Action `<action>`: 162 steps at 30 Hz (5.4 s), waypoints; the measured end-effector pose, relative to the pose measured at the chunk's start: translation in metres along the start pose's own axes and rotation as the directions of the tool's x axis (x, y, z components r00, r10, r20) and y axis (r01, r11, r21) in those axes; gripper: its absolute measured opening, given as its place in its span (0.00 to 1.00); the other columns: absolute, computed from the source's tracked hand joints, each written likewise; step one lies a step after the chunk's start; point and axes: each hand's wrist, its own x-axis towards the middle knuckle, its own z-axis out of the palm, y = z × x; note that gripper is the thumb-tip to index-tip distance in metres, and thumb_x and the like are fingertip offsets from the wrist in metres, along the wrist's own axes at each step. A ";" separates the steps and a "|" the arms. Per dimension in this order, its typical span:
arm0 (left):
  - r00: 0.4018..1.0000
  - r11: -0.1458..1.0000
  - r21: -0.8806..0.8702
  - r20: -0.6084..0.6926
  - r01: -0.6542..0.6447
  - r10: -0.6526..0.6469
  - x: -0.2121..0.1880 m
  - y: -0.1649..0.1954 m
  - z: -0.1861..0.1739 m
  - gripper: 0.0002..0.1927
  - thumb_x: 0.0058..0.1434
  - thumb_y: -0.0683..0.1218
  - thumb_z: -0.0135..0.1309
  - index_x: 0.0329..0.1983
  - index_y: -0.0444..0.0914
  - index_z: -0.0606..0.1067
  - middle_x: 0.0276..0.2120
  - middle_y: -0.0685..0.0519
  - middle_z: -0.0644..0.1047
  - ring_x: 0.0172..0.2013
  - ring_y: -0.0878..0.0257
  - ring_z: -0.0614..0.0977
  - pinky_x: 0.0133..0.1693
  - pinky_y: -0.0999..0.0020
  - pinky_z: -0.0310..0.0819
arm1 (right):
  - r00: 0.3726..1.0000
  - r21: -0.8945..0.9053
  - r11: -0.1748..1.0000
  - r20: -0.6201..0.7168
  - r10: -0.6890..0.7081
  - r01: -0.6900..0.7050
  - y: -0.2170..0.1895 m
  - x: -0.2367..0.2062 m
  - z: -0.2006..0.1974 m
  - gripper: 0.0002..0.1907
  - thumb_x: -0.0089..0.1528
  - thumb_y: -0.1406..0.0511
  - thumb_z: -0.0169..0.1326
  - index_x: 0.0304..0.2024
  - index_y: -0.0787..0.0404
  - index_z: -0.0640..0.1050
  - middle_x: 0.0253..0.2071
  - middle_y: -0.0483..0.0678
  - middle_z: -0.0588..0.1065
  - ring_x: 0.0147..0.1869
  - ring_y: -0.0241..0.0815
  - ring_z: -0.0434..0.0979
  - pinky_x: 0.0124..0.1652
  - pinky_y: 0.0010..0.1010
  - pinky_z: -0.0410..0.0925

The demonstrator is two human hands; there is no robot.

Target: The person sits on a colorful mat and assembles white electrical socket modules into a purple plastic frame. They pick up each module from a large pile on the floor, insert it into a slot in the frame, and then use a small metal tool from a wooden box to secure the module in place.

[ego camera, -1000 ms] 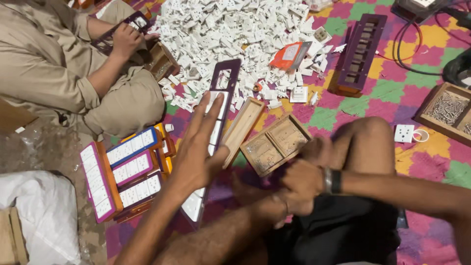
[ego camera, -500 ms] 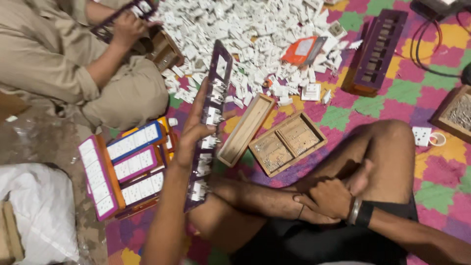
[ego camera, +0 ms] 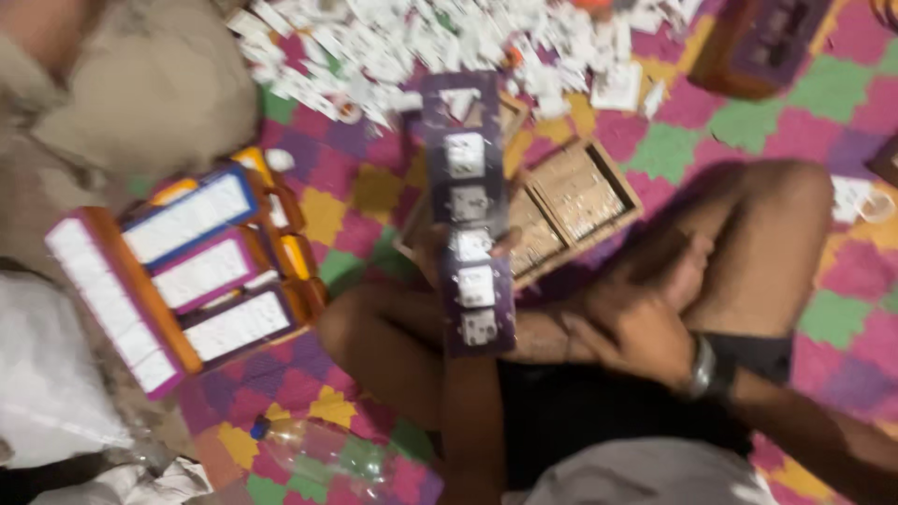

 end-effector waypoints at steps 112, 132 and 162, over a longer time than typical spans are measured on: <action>0.986 0.990 -0.111 -0.128 0.093 -0.107 0.002 -0.007 -0.076 0.30 0.66 0.50 0.48 0.68 0.31 0.64 0.54 0.41 0.75 0.44 0.53 0.79 0.37 0.59 0.80 | 0.982 0.630 0.772 -0.186 0.035 0.092 0.021 0.167 0.002 0.25 0.65 0.69 0.55 0.66 0.59 0.78 0.76 0.54 0.63 0.78 0.51 0.66 0.72 0.41 0.65; 0.974 0.967 -0.145 -0.062 0.208 -0.219 -0.002 -0.002 -0.097 0.31 0.63 0.51 0.46 0.64 0.25 0.67 0.45 0.29 0.79 0.41 0.44 0.85 0.32 0.61 0.85 | 0.836 -0.463 0.828 0.278 0.474 -0.315 0.104 0.111 0.061 0.12 0.55 0.53 0.60 0.32 0.53 0.84 0.34 0.54 0.81 0.40 0.57 0.84 0.41 0.48 0.76; 0.976 0.982 -0.112 -0.139 0.153 -0.168 -0.009 -0.011 -0.106 0.29 0.65 0.50 0.46 0.65 0.26 0.65 0.42 0.33 0.79 0.43 0.42 0.85 0.32 0.56 0.85 | 0.934 -0.273 0.928 0.181 0.308 -0.253 0.105 0.102 0.068 0.11 0.57 0.55 0.56 0.38 0.51 0.81 0.36 0.55 0.81 0.40 0.61 0.81 0.42 0.51 0.74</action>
